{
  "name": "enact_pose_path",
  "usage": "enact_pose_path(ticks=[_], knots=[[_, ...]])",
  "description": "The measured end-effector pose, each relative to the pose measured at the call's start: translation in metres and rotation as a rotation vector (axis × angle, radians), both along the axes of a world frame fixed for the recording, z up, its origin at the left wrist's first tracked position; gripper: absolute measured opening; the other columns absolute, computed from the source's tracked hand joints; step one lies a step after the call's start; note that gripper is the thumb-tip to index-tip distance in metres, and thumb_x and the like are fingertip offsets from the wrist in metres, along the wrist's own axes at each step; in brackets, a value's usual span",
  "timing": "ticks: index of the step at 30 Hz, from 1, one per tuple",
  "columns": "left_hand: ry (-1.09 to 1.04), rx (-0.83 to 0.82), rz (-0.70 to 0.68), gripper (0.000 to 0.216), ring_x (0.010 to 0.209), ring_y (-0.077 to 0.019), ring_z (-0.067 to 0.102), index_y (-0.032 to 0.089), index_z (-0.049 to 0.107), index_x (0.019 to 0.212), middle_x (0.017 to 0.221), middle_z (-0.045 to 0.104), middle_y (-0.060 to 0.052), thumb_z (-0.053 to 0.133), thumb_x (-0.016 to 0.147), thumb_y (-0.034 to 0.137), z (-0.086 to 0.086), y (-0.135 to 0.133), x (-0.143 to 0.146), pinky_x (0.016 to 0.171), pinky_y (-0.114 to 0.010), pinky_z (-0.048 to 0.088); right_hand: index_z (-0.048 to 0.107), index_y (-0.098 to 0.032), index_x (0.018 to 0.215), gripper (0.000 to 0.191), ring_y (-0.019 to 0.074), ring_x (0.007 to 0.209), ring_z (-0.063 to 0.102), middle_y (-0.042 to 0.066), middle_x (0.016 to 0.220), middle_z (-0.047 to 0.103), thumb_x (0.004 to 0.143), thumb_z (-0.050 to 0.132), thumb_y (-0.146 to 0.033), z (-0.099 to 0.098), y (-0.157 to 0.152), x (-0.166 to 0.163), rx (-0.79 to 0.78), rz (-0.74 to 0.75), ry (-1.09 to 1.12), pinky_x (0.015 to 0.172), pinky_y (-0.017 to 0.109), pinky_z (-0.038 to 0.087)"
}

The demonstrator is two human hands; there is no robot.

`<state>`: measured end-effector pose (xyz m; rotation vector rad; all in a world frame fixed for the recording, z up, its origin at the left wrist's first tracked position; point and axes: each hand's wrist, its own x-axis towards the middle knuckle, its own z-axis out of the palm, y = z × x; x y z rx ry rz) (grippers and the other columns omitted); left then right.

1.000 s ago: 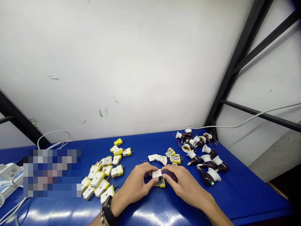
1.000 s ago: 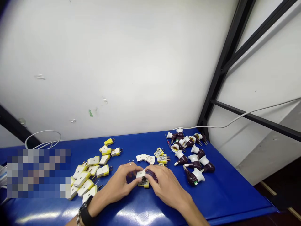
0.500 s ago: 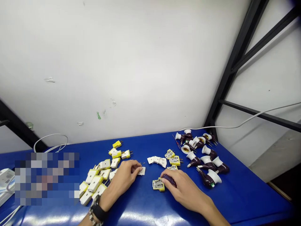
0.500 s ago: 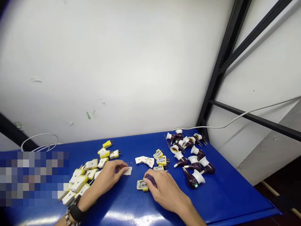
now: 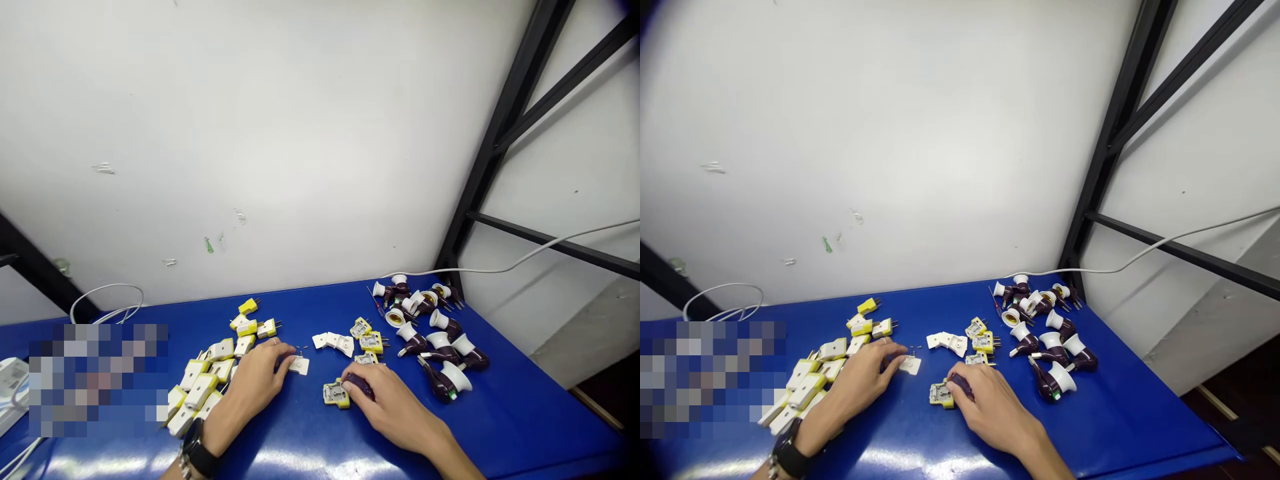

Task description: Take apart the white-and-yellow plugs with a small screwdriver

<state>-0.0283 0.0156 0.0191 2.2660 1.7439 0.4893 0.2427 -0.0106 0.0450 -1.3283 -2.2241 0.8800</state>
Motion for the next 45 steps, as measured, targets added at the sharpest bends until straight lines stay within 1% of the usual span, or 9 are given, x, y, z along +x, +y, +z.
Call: enact_pose_path(ticks=[4, 8, 11, 19, 24, 27, 36, 40, 45], knots=[[-0.055, 0.081, -0.141, 0.025, 0.105, -0.0259, 0.067, 0.026, 0.069, 0.115, 0.115, 0.072, -0.006, 0.062, 0.092, 0.028, -0.006, -0.008, -0.007, 0.092, -0.038, 0.052, 0.07, -0.023, 0.102, 0.025, 0.0226, 0.093, 0.068, 0.004, 0.096, 0.075, 0.102, 0.047, -0.032, 0.0, -0.001, 0.0, -0.008, 0.001, 0.016, 0.083, 0.032, 0.046], [0.014, 0.113, -0.22, 0.015, 0.098, -0.025, 0.066, 0.026, 0.071, 0.104, 0.11, 0.073, -0.005, 0.063, 0.092, 0.022, -0.008, -0.009, -0.006, 0.089, -0.037, 0.052, 0.07, -0.023, 0.103, 0.025, 0.023, 0.093, 0.068, 0.004, 0.097, 0.075, 0.101, 0.047, -0.033, -0.001, -0.001, 0.0, -0.011, 0.006, 0.002, 0.083, 0.032, 0.046], [0.054, 0.116, -0.227, 0.015, 0.094, -0.0245, 0.066, 0.025, 0.071, 0.103, 0.104, 0.073, -0.004, 0.059, 0.095, 0.021, -0.009, -0.007, -0.004, 0.085, -0.037, 0.051, 0.07, -0.023, 0.103, 0.025, 0.0229, 0.093, 0.068, 0.004, 0.097, 0.075, 0.102, 0.047, -0.033, -0.002, -0.002, 0.0, -0.014, 0.009, -0.001, 0.083, 0.032, 0.046], [0.102, 0.178, -0.228, 0.023, 0.091, -0.0237, 0.067, 0.028, 0.072, 0.112, 0.103, 0.071, -0.004, 0.054, 0.099, 0.025, -0.011, -0.008, -0.007, 0.081, -0.035, 0.05, 0.07, -0.023, 0.102, 0.024, 0.023, 0.096, 0.068, 0.004, 0.099, 0.075, 0.101, 0.047, -0.032, -0.002, -0.001, 0.002, -0.026, 0.007, 0.005, 0.083, 0.031, 0.046], [0.112, 0.243, -0.193, 0.028, 0.09, -0.0238, 0.067, 0.029, 0.072, 0.116, 0.108, 0.071, -0.006, 0.049, 0.102, 0.026, -0.013, -0.008, -0.007, 0.08, -0.036, 0.051, 0.07, -0.023, 0.101, 0.024, 0.023, 0.094, 0.069, 0.004, 0.098, 0.076, 0.101, 0.047, -0.031, -0.001, -0.002, 0.001, -0.029, 0.012, 0.008, 0.082, 0.031, 0.046], [0.108, 0.233, -0.191, 0.028, 0.088, -0.023, 0.068, 0.028, 0.073, 0.114, 0.106, 0.071, -0.006, 0.048, 0.102, 0.026, -0.014, -0.008, -0.008, 0.079, -0.035, 0.053, 0.071, -0.023, 0.101, 0.025, 0.023, 0.093, 0.069, 0.004, 0.097, 0.076, 0.101, 0.047, -0.032, -0.002, -0.001, 0.001, -0.025, 0.01, 0.015, 0.082, 0.032, 0.047], [0.101, 0.174, -0.183, 0.029, 0.086, -0.0218, 0.069, 0.029, 0.068, 0.123, 0.107, 0.07, -0.005, 0.049, 0.101, 0.026, -0.016, -0.012, -0.008, 0.078, -0.033, 0.054, 0.071, -0.022, 0.102, 0.026, 0.0234, 0.093, 0.069, 0.005, 0.098, 0.076, 0.101, 0.048, -0.033, -0.004, -0.001, 0.002, -0.017, 0.011, 0.015, 0.082, 0.032, 0.047], [0.102, 0.171, -0.202, 0.024, 0.09, -0.0232, 0.068, 0.026, 0.071, 0.108, 0.108, 0.07, -0.006, 0.048, 0.101, 0.024, -0.018, -0.013, -0.008, 0.08, -0.035, 0.053, 0.071, -0.023, 0.1, 0.025, 0.0227, 0.092, 0.068, 0.004, 0.096, 0.075, 0.101, 0.048, -0.032, -0.004, -0.001, 0.002, -0.022, 0.01, 0.009, 0.08, 0.031, 0.047], [0.11, 0.204, -0.205, 0.026, 0.087, -0.0221, 0.069, 0.027, 0.069, 0.113, 0.109, 0.07, -0.006, 0.046, 0.101, 0.024, -0.019, -0.014, -0.008, 0.077, -0.033, 0.052, 0.07, -0.024, 0.104, 0.024, 0.0231, 0.095, 0.068, 0.004, 0.099, 0.075, 0.101, 0.048, -0.033, -0.004, -0.002, 0.002, -0.03, 0.003, 0.017, 0.083, 0.032, 0.047]])
